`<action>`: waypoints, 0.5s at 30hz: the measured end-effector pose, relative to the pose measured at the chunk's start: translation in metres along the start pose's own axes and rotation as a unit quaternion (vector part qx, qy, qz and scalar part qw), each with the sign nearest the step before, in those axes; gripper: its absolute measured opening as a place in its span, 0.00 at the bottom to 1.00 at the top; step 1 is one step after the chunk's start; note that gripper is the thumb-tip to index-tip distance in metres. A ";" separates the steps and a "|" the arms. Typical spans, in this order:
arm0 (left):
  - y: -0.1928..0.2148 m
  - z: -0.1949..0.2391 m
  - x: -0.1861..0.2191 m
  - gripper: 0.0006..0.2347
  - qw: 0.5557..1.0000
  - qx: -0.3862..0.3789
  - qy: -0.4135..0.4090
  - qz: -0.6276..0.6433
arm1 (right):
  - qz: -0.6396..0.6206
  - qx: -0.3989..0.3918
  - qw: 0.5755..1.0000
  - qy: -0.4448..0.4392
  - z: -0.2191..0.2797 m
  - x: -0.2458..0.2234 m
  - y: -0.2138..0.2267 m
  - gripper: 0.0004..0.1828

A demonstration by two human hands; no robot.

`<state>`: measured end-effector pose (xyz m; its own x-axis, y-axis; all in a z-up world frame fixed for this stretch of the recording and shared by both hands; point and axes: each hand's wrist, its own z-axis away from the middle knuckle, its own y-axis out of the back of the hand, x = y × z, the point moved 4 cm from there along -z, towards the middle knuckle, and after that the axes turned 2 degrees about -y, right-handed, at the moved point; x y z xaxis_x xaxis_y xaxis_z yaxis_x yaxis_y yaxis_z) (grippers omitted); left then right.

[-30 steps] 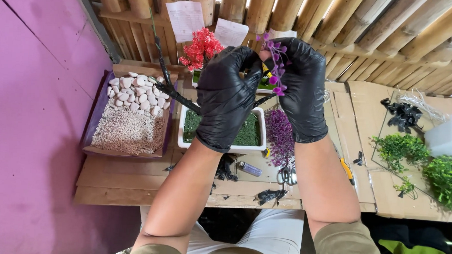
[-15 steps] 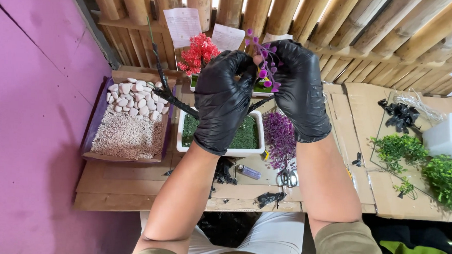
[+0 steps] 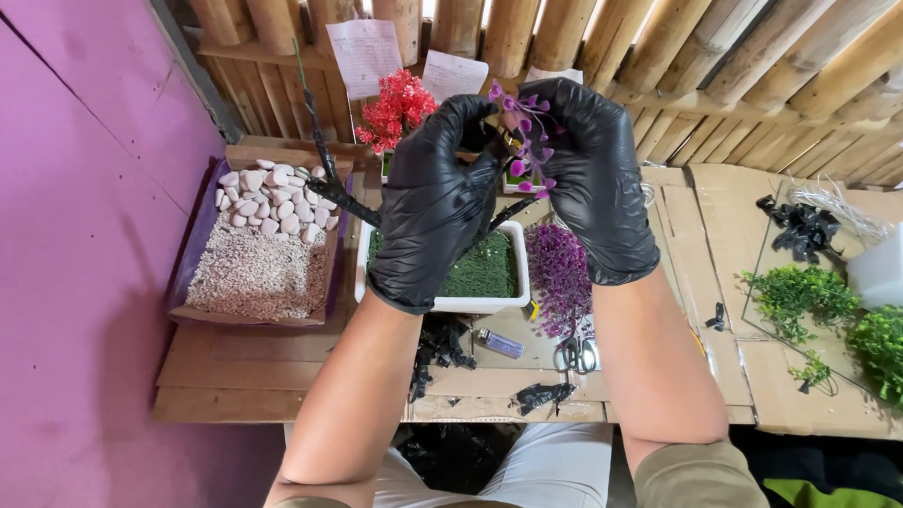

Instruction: The person arranges artificial plants in a white rectangular planter. They wrap black tape around the branches of a black artificial tree, then use scissors to trim purple artificial flowers and insert them into the planter.

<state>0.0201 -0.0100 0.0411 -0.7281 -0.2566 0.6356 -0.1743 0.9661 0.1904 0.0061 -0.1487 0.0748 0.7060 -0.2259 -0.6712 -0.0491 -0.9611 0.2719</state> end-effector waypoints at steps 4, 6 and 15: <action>0.003 0.002 0.004 0.06 0.999 -0.013 -0.026 0.036 | 0.010 0.014 1.000 0.020 0.004 0.003 0.000 0.11; 0.002 0.001 0.006 0.04 0.998 -0.012 -0.027 0.046 | 0.010 0.008 0.999 0.051 0.005 0.004 -0.001 0.14; -0.004 0.004 -0.002 0.06 1.000 0.012 0.001 0.021 | -0.122 0.124 0.985 -0.011 0.021 0.042 -0.004 0.11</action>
<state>0.0197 -0.0133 0.0358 -0.7333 -0.2154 0.6449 -0.1593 0.9765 0.1451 0.0213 -0.1574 0.0311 0.7030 0.0152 -0.7111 -0.0534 -0.9958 -0.0741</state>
